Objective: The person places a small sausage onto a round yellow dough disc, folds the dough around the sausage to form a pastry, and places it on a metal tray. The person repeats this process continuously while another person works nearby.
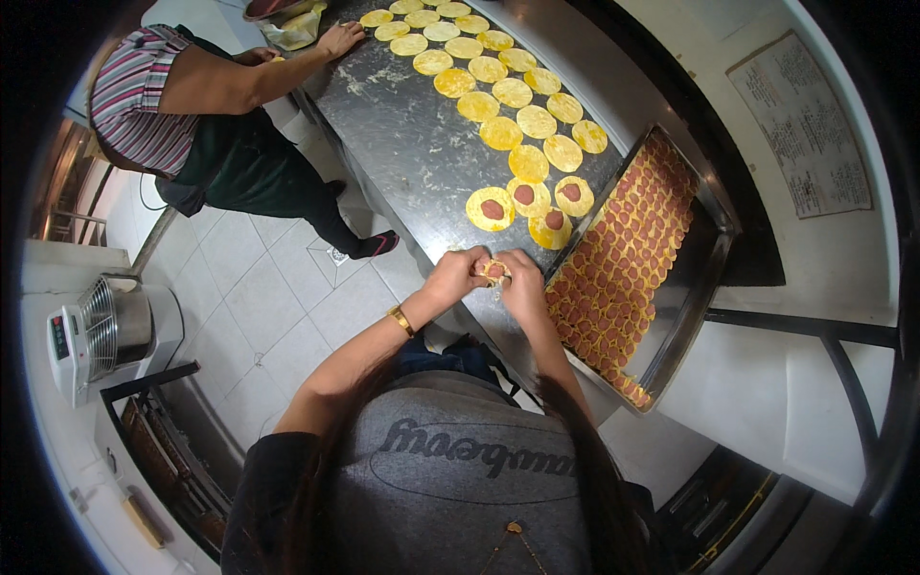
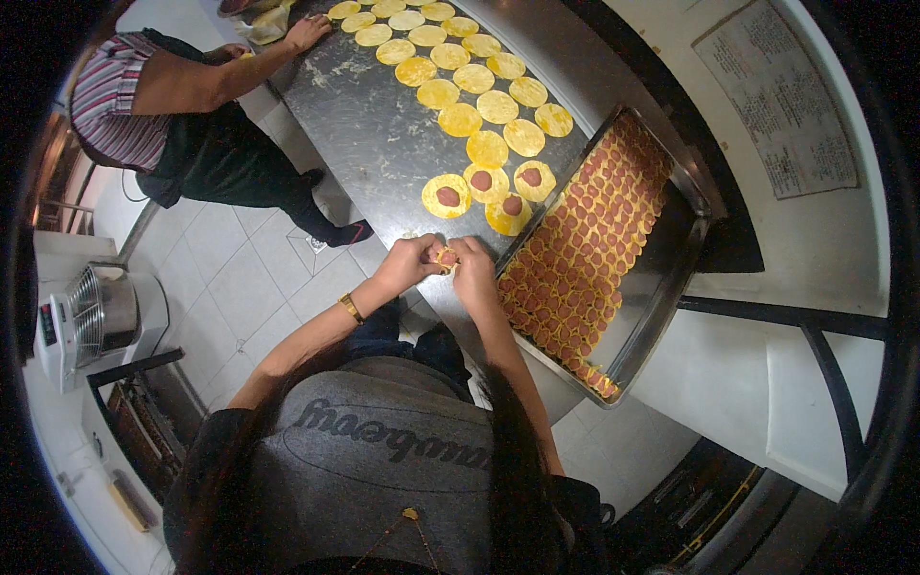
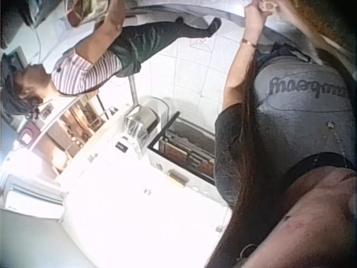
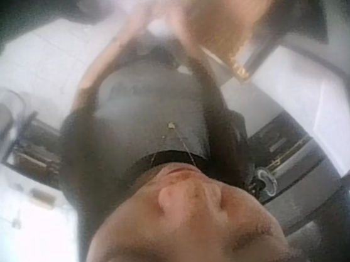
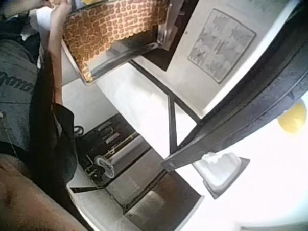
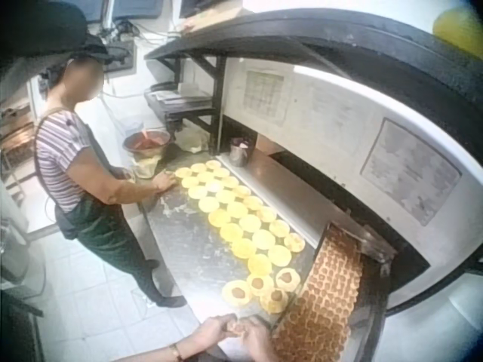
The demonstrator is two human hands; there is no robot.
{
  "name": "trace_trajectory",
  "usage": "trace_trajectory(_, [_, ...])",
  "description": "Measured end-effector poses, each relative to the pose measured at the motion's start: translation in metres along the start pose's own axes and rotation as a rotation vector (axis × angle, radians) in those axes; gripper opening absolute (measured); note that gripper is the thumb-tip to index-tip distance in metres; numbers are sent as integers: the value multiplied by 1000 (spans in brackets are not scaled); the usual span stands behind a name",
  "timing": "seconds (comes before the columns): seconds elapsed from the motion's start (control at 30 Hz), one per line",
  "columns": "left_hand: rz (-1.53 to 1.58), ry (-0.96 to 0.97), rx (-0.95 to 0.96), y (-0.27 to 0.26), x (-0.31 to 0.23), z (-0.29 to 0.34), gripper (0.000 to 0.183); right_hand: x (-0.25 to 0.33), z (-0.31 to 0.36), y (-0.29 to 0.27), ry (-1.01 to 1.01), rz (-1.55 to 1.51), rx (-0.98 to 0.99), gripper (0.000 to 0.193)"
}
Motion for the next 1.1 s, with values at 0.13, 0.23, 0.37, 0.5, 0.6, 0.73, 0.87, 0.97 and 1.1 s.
trace_trajectory(0.13, [-3, 15, -24, -3, 0, 0, 31, 2, 0, 4, 15, 49, 10, 38])
trace_trajectory(0.23, [-57, 34, -40, -2, -2, -2, 31, 3, -1, 3, -4, -79, 4, 33])
trace_trajectory(0.37, [-75, 16, -47, -6, -3, -3, 30, 7, 1, -8, 12, 134, -96, 32])
trace_trajectory(0.5, [-104, 7, -36, -6, -6, -6, 30, -4, 0, 1, 83, 57, -23, 34])
trace_trajectory(0.6, [-127, 51, -61, -11, -7, -5, 28, -5, -1, -2, 54, 35, -83, 36])
trace_trajectory(0.73, [-34, 97, -113, -14, -4, -7, 26, -2, -3, 0, 97, 17, -66, 32])
trace_trajectory(0.87, [-15, 81, -56, -10, 2, -8, 25, 0, -4, 2, 79, -61, -58, 33])
trace_trajectory(0.97, [2, 50, -71, -18, 6, -6, 24, 14, -8, 1, 52, -56, -16, 34])
trace_trajectory(1.1, [-29, 112, -381, -42, 1, -10, 19, -4, -5, 6, -20, -46, -27, 34])
Point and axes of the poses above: each hand's wrist, its own z-axis away from the middle knuckle, its own y-axis out of the palm, x = y × z, the point moved 7 cm from there along -z, towards the middle knuckle, and after that the axes turned 7 degrees about -z, right-handed, at the moved point
